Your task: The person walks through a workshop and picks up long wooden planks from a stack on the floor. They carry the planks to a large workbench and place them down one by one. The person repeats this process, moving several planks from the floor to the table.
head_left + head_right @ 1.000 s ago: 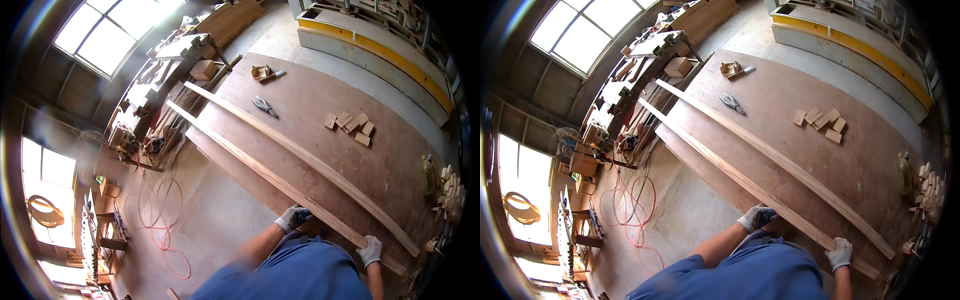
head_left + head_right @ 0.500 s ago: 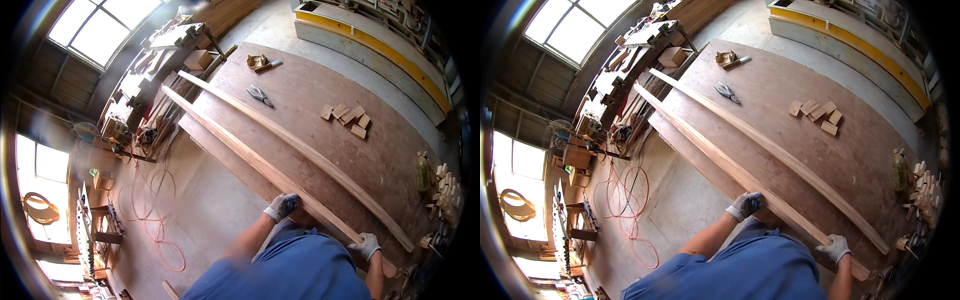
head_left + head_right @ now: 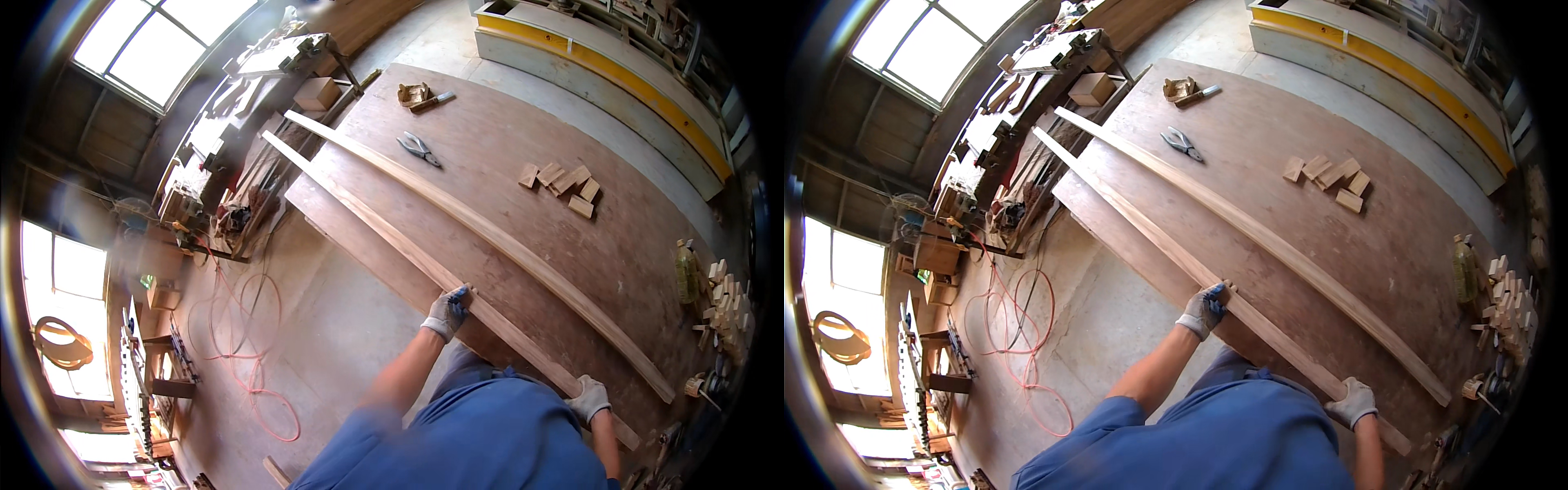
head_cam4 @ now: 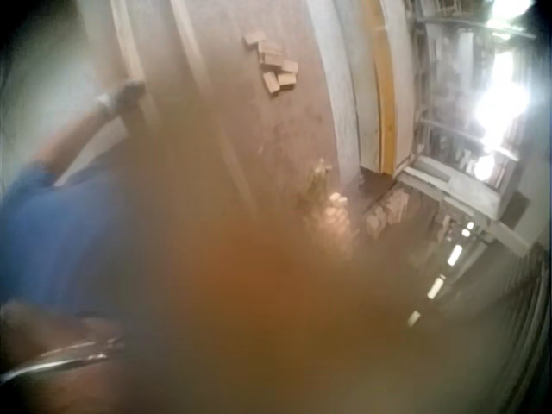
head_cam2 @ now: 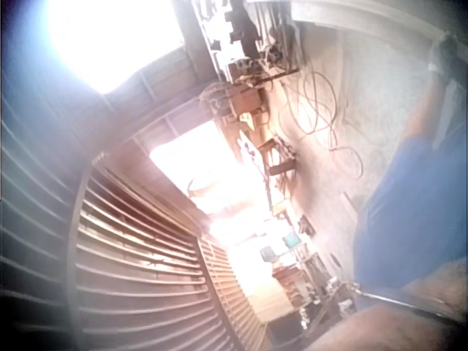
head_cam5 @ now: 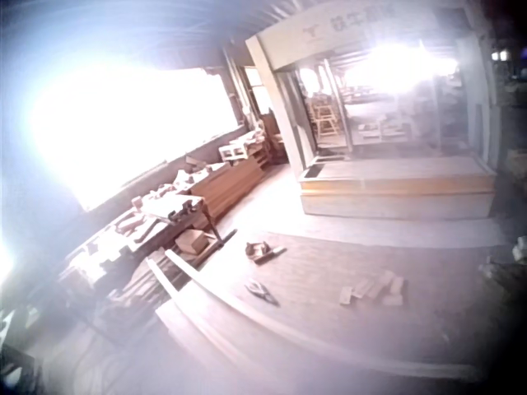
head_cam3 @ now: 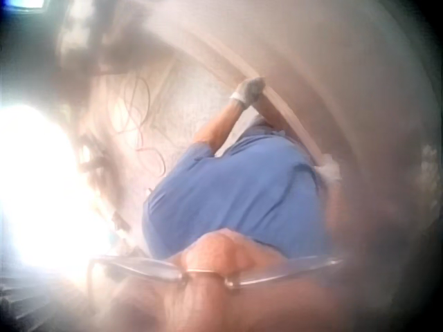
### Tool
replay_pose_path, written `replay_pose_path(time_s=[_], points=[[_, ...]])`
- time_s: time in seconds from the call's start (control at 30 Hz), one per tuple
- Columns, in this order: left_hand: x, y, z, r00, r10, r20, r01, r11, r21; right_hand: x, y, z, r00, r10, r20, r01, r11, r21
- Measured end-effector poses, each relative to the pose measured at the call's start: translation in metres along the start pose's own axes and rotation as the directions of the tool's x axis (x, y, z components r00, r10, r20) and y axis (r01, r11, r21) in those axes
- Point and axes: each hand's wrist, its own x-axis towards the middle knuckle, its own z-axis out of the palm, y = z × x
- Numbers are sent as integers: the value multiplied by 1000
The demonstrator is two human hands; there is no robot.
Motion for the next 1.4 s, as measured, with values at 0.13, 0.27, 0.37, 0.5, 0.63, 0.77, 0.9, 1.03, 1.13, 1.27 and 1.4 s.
replay_pose_path(time_s=[0.13, 0.27, 0.37, 0.5, 0.63, 0.77, 0.9, 1.03, 1.13, 1.27, 1.4], points=[[17, -20, -16, 984, 19, -176, 35, 953, 300, -2, 15, -2, 992, 39, -121, -34, 998, 47], [-25, -41, 44, 914, 137, -382, 101, 835, 541, -12, 27, -26, 980, 191, -59, -185, 978, 98], [-53, -49, 64, 917, 189, -351, 85, 768, 635, -6, 59, -19, 977, 209, -26, -200, 960, 195], [-56, -47, 56, 936, 253, -244, 35, 624, 781, 11, 78, -10, 991, 126, -39, -121, 986, 117], [-33, -54, 18, 938, 311, -153, -25, 503, 864, 19, 73, -10, 985, -106, -133, 68, 962, -265], [-43, -60, 16, 952, 219, -215, 14, 668, 744, 7, 38, -8, 898, -237, -371, 197, 970, -141], [-38, -58, 17, 963, 202, -178, 17, 612, 790, 16, 42, 52, 742, -432, -513, 386, 900, -201], [-33, -43, -9, 991, 47, -124, 55, 707, 705, -10, -17, 74, 712, -438, -549, 397, 896, -199], [-52, -41, 8, 992, 86, -97, 16, 662, 749, -23, -35, 92, 811, -334, -480, 336, 938, -86], [-54, -30, 4, 999, -24, 49, -28, 555, 831, -30, -44, 108, 844, -178, -506, 189, 982, -31], [-41, -18, -6, 988, -138, 72, 6, 500, 866, -28, -56, 119, 834, 44, -551, -44, 999, 14]])
